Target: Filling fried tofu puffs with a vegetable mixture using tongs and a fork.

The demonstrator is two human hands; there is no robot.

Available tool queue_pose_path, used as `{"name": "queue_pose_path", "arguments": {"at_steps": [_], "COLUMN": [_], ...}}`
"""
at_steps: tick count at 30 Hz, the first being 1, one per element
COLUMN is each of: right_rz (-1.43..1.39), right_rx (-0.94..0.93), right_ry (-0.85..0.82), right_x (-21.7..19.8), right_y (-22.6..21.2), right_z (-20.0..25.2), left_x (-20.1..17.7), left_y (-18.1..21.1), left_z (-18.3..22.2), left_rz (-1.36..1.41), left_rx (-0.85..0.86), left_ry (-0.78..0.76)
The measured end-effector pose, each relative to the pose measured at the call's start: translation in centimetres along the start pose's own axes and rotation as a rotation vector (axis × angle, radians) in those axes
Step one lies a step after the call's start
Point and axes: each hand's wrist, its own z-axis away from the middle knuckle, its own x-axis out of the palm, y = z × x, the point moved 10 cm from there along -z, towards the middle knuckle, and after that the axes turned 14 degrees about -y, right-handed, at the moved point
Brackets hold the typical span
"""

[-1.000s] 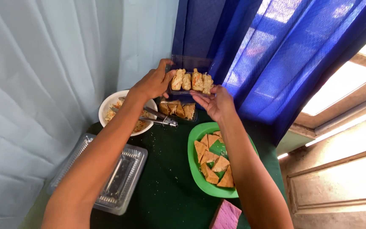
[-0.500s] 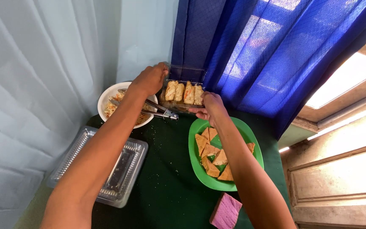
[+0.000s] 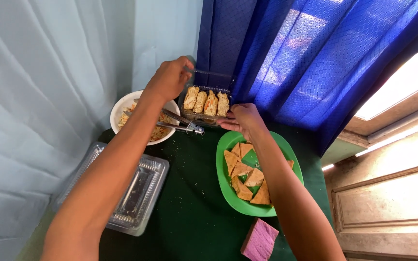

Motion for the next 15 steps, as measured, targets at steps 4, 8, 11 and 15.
{"name": "queue_pose_path", "arguments": {"at_steps": [4,8,11,15], "right_rz": [0.096,0.061,0.041,0.047], "right_rx": [0.015,-0.010,-0.023,-0.025], "right_ry": [-0.008,-0.007,-0.005,-0.019], "right_x": [-0.2,-0.8,-0.7,-0.4], "right_y": [-0.3,0.3,0.2,-0.2], "right_z": [0.4,-0.8,-0.8,0.5], "left_x": [-1.0,-1.0,-1.0,-0.6], "left_y": [3.3,4.7,4.8,4.9], "left_z": [1.6,1.9,1.8,2.1], "left_rz": [-0.054,-0.113,-0.130,-0.249], "left_rx": [0.035,0.083,0.084,0.054], "left_ry": [-0.009,-0.001,0.003,-0.024]}}
